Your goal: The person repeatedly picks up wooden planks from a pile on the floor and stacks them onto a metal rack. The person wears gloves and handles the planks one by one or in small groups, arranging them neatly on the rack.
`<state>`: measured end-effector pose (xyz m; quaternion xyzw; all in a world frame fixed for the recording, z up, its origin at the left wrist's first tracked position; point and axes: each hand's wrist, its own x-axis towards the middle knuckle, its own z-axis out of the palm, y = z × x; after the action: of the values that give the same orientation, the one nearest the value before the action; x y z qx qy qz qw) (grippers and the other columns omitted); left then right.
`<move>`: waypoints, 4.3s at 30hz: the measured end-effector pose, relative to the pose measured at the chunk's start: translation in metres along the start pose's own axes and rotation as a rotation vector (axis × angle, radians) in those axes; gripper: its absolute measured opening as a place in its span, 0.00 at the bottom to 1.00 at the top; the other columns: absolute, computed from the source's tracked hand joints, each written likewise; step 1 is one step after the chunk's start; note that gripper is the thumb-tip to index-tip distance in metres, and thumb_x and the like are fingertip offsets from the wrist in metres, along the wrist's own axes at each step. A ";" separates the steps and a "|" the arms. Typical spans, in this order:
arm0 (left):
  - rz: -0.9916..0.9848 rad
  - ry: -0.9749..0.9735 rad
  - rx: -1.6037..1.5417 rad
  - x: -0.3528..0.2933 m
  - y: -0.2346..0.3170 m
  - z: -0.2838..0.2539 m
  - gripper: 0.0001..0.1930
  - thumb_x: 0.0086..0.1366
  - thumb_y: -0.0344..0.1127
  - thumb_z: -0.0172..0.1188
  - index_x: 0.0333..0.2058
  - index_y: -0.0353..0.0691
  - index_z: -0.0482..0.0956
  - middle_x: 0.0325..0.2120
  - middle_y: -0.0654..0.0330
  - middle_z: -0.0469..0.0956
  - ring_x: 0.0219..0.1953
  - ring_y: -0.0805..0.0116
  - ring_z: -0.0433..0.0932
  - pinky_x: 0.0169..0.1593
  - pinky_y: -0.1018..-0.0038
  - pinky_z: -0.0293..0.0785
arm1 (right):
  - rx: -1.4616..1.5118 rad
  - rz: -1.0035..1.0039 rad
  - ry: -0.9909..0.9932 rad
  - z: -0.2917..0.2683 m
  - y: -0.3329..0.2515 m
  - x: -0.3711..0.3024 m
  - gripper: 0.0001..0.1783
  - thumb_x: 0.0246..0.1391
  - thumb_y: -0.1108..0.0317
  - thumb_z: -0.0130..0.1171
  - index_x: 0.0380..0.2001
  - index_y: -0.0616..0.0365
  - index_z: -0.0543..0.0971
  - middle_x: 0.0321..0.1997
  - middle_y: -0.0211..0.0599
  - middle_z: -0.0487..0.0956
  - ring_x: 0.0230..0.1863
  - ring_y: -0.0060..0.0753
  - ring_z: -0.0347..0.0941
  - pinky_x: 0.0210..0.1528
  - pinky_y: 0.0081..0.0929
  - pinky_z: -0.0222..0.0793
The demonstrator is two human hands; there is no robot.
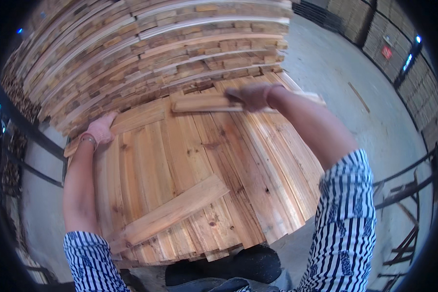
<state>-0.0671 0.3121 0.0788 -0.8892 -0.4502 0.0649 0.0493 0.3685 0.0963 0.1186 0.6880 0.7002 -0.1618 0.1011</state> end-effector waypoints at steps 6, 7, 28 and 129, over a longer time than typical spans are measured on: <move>-0.081 -0.083 0.011 0.005 -0.005 0.004 0.37 0.53 0.32 0.67 0.63 0.49 0.65 0.56 0.47 0.75 0.59 0.50 0.74 0.61 0.63 0.72 | -0.188 -0.073 0.073 -0.010 0.000 0.067 0.41 0.51 0.76 0.56 0.68 0.36 0.61 0.48 0.51 0.79 0.51 0.55 0.77 0.51 0.50 0.69; -0.080 -0.067 -0.007 0.004 -0.008 0.006 0.37 0.53 0.32 0.67 0.63 0.49 0.65 0.56 0.47 0.75 0.59 0.50 0.74 0.61 0.63 0.72 | -0.208 -0.106 0.078 -0.011 0.002 0.075 0.42 0.51 0.76 0.56 0.69 0.35 0.60 0.48 0.52 0.79 0.50 0.55 0.77 0.51 0.51 0.69; -0.099 0.571 0.010 -0.075 0.037 0.029 0.23 0.68 0.35 0.43 0.62 0.45 0.69 0.59 0.45 0.70 0.61 0.45 0.68 0.67 0.55 0.61 | -0.214 -0.035 0.655 0.043 -0.009 0.084 0.28 0.57 0.69 0.55 0.63 0.52 0.70 0.64 0.51 0.70 0.64 0.57 0.65 0.65 0.53 0.61; 0.253 1.162 -1.886 -0.460 0.203 -0.209 0.39 0.67 0.38 0.64 0.70 0.40 0.51 0.65 0.52 0.62 0.65 0.57 0.66 0.66 0.58 0.66 | 1.069 -0.897 0.885 -0.010 -0.360 -0.299 0.56 0.40 0.58 0.78 0.66 0.59 0.53 0.55 0.56 0.75 0.56 0.50 0.75 0.58 0.38 0.72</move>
<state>-0.1420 -0.1848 0.2877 -0.5052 -0.1338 -0.7245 -0.4495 0.0202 -0.1788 0.2680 0.2986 0.7120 -0.2122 -0.5991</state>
